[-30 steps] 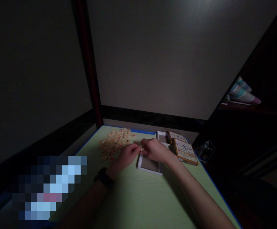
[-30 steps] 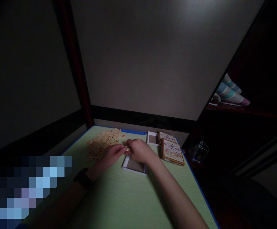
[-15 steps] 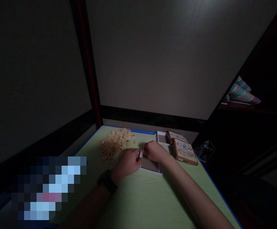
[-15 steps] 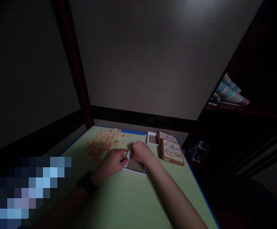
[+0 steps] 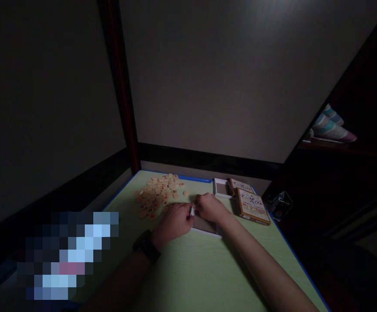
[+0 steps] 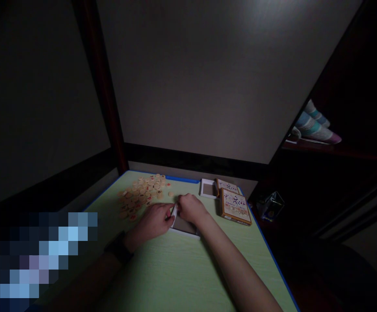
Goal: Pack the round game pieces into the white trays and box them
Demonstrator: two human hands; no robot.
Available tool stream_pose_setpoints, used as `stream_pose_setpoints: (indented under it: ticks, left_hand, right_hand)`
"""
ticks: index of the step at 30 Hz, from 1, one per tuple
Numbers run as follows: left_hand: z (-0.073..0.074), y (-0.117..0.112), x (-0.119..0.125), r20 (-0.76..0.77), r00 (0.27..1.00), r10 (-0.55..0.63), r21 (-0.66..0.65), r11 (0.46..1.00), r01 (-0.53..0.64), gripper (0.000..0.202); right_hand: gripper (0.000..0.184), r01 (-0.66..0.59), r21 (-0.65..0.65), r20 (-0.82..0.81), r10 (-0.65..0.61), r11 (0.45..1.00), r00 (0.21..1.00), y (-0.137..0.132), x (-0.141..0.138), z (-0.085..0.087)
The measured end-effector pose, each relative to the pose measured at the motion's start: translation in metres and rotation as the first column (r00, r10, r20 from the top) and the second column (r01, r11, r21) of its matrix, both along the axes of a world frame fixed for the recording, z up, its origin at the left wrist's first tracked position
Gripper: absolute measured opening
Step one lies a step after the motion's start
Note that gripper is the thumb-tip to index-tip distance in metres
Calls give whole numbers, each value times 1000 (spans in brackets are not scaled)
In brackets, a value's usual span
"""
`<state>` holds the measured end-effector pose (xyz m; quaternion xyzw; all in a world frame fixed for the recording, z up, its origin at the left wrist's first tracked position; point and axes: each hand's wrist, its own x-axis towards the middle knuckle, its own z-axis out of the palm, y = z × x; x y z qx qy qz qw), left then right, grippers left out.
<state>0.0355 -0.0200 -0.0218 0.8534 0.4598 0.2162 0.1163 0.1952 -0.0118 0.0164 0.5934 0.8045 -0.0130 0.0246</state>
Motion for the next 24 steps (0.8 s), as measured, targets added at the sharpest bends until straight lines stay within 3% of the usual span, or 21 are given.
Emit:
stream_pose_setpoints:
  ticks: [5, 10, 24]
  left_hand:
    - [3, -2, 0, 22, 1000, 8, -40, 999, -7, 15]
    - [5, -5, -1, 23, 999, 22, -60, 998, -21, 6]
    - [2, -4, 0, 65, 998, 7, -80, 997, -2, 14]
  right_hand:
    - [26, -6, 5, -7, 6, 1000, 1000, -1, 1, 1]
    - [26, -9, 4, -4, 9, 1000, 1000, -1, 1, 2]
    - [26, -21, 28, -16, 21, 999, 1000, -2, 0, 3]
